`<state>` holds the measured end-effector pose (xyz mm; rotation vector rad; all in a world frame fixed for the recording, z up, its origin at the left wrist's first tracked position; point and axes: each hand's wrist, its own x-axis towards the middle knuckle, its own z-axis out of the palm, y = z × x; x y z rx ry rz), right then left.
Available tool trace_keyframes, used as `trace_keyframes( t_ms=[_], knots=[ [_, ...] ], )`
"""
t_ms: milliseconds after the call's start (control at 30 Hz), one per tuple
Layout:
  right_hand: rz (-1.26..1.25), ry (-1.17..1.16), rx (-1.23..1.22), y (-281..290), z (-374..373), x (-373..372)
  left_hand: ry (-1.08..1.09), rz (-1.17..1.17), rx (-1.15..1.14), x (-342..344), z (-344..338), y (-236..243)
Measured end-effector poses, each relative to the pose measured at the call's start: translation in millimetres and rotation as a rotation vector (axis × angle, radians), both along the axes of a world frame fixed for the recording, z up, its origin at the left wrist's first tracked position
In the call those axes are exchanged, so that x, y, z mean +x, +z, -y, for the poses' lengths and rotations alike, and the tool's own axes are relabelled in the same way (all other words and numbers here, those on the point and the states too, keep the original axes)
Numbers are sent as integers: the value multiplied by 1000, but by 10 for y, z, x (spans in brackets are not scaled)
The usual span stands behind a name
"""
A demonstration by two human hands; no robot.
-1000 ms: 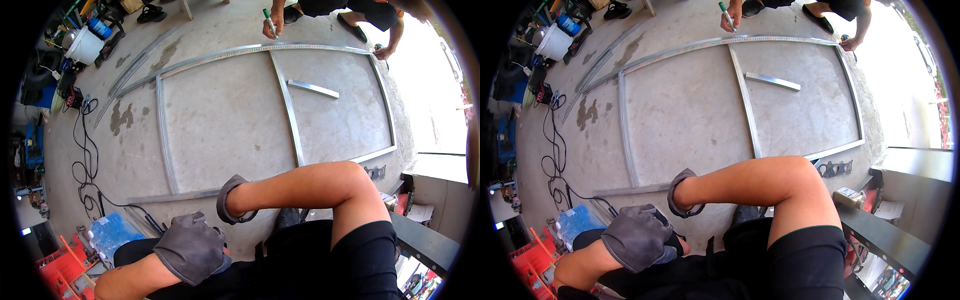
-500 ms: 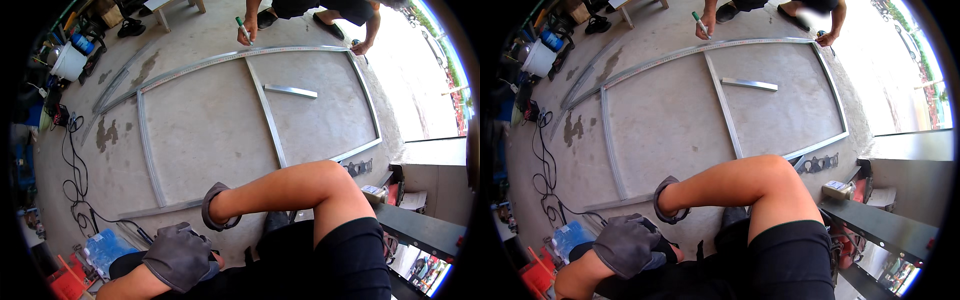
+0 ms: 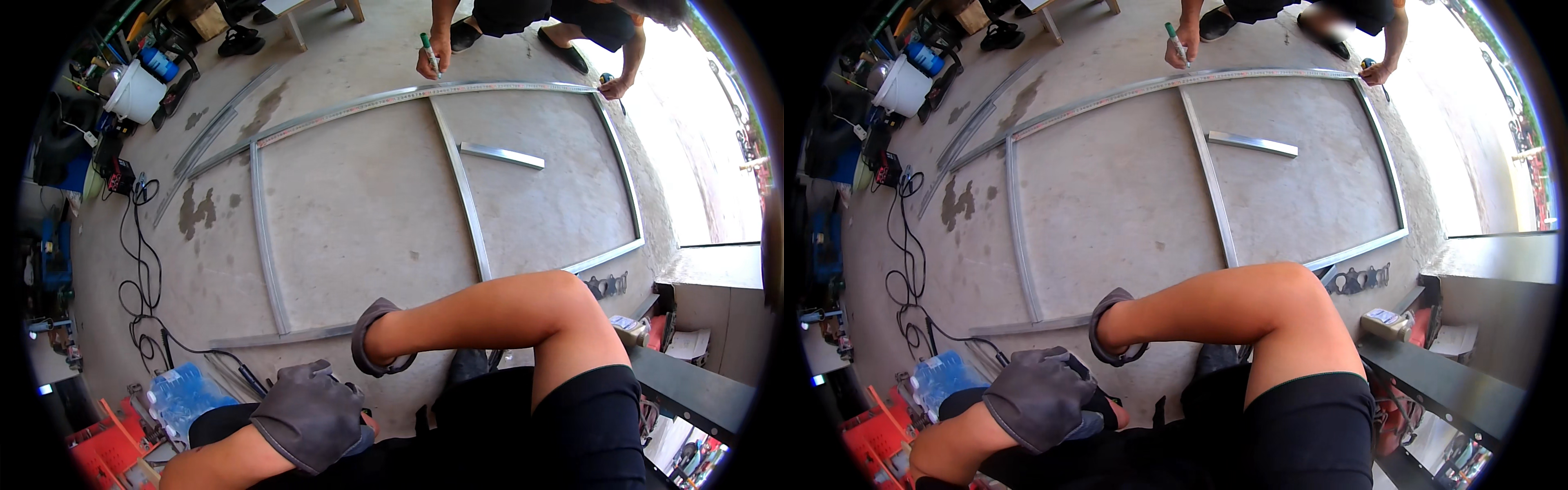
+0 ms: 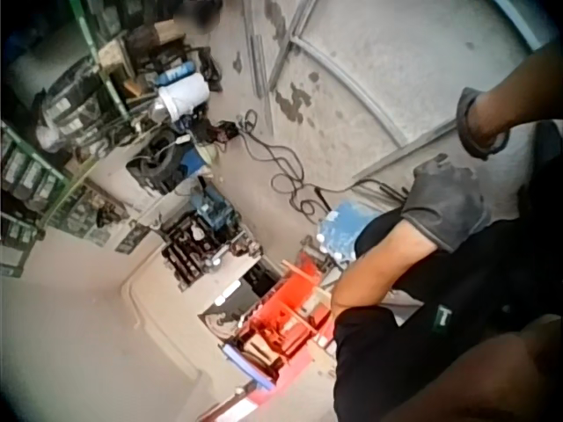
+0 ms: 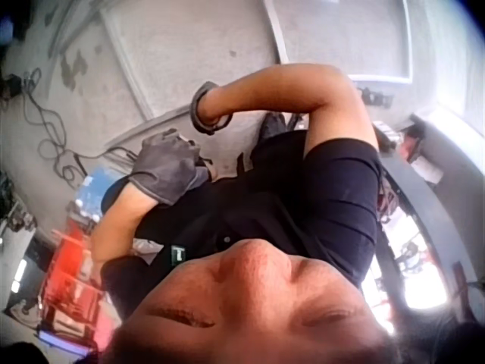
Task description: The person measures and marks a metal frame on the floor with a tape measure and marker. Then, the person uses a welding tool to weld the joints of the metal frame together while sitting on the floor.
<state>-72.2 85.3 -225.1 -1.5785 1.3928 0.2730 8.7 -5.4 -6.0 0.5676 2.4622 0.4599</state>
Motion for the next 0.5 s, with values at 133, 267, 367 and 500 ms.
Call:
trace_keyframes(
  t_ms=[133,267,367,500],
  knots=[
    [2,33,40,-56,-42,11,2,15,-2,4,2,-17],
    [15,67,62,-46,2,-4,6,37,6,10,19,11],
    [38,93,89,88,29,-57,-9,67,4,-8,23,25],
    [42,73,73,17,18,-43,-1,73,-5,-6,8,26]
  ],
)
